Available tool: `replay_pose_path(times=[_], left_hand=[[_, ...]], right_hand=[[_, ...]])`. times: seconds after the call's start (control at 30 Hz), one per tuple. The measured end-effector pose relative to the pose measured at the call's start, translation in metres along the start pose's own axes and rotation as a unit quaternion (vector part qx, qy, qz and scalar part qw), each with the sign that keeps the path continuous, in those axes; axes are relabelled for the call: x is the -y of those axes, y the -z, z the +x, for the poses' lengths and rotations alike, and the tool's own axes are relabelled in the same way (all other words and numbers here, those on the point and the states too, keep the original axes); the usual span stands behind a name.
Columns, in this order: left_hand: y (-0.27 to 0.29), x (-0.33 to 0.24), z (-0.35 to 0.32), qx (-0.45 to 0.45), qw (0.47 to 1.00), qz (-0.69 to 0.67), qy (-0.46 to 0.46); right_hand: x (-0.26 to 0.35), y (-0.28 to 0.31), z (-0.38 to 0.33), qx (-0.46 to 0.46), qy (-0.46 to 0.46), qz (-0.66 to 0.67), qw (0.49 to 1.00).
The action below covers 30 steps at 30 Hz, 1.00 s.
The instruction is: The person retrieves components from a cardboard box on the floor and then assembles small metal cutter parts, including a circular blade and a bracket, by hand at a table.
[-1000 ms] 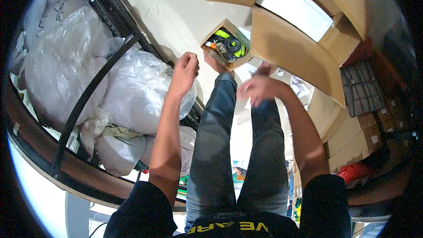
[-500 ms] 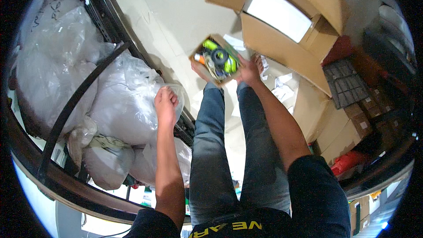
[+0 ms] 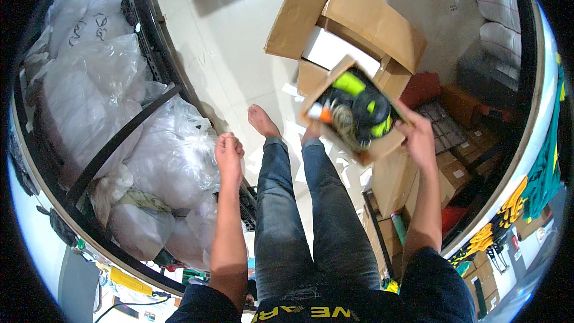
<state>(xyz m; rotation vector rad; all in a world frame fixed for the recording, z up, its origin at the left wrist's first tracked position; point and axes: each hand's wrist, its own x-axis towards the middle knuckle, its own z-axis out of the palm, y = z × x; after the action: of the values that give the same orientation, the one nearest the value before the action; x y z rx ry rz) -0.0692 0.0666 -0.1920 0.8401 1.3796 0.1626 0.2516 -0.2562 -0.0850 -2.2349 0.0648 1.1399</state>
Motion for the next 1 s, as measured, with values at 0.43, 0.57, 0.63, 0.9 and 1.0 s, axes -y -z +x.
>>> replay_pose_path(times=[0.43, 0.57, 0.63, 0.9, 1.0], left_hand=[[-0.065, -0.010, -0.052, 0.070, 0.997, 0.026, 0.000], [-0.057, -0.033, -0.097, 0.053, 0.999, 0.001, -0.012], [-0.058, -0.058, -0.125, 0.071, 0.997, 0.014, -0.028], [0.001, -0.145, -0.292, 0.226, 0.965, -0.095, 0.091], [0.045, -0.171, -0.342, 0.249, 0.964, -0.084, 0.034]], right_hand=[[-0.073, -0.007, 0.239, 0.097, -0.021, -0.082, 0.992], [-0.040, -0.060, 0.199, -0.136, 0.079, -0.229, 0.961], [-0.007, -0.065, 0.135, -0.141, 0.167, -0.230, 0.948], [0.160, -0.125, -0.203, 0.456, 0.170, 0.209, 0.848], [0.202, -0.130, -0.271, 0.478, 0.191, 0.174, 0.840]])
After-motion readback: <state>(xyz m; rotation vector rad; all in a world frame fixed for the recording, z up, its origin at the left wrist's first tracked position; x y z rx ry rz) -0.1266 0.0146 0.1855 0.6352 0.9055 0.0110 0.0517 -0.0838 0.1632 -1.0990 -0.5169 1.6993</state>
